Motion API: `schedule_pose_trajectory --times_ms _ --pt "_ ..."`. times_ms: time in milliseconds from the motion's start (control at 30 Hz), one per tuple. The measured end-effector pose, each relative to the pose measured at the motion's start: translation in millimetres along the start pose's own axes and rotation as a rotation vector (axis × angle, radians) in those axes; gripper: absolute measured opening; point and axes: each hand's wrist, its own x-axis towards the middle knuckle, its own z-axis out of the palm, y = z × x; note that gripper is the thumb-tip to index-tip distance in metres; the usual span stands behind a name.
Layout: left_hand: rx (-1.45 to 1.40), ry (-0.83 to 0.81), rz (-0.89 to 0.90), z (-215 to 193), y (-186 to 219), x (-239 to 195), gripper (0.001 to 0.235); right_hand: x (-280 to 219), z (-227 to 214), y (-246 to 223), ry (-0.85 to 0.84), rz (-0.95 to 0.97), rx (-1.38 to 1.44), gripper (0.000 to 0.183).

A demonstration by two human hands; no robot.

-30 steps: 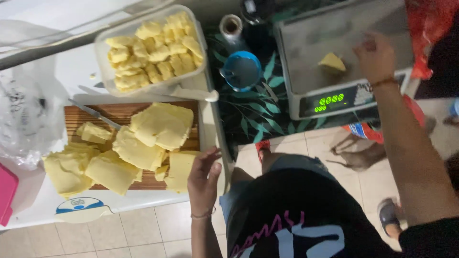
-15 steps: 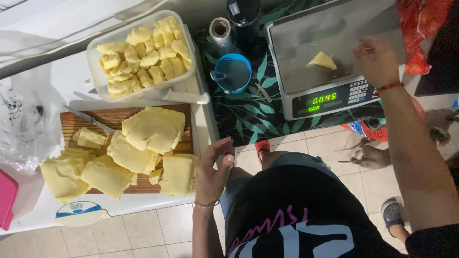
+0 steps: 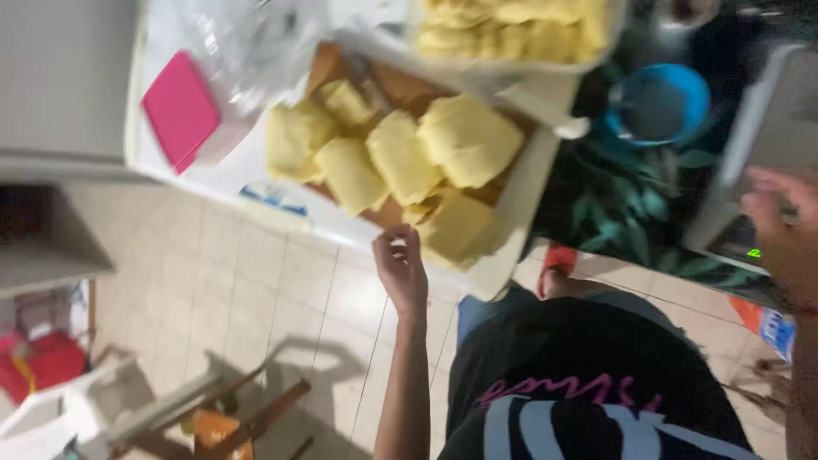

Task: The person cuts large blocks of yellow butter into smaller pieces using a knife on a wooden cutting board. They weigh the butter pieces on a digital scale and place them into a plastic container. The person also briefly interacts with a smartphone on a nearby table.

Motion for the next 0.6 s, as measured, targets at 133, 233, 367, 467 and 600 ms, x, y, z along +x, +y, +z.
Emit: schedule_pose_trajectory --times_ms 133,233,367,467,600 --pt "0.184 0.059 0.232 -17.5 -62.0 46.3 0.017 -0.5 37.7 -118.5 -0.070 -0.365 -0.026 0.021" --pt "0.243 -0.053 0.501 -8.2 -82.7 62.1 0.036 13.4 61.3 -169.6 -0.177 -0.482 -0.023 0.026" --pt "0.385 -0.097 0.595 9.7 -103.8 78.3 0.046 19.6 81.4 -206.9 -0.276 -0.523 0.026 0.028" --pt "0.361 -0.001 0.586 7.6 -97.3 77.9 0.018 16.6 86.7 -223.5 -0.275 -0.554 0.055 0.025" --pt "0.300 -0.024 0.492 -0.2 -88.6 66.9 0.041 7.7 94.5 -208.6 -0.305 -0.541 0.023 0.025"
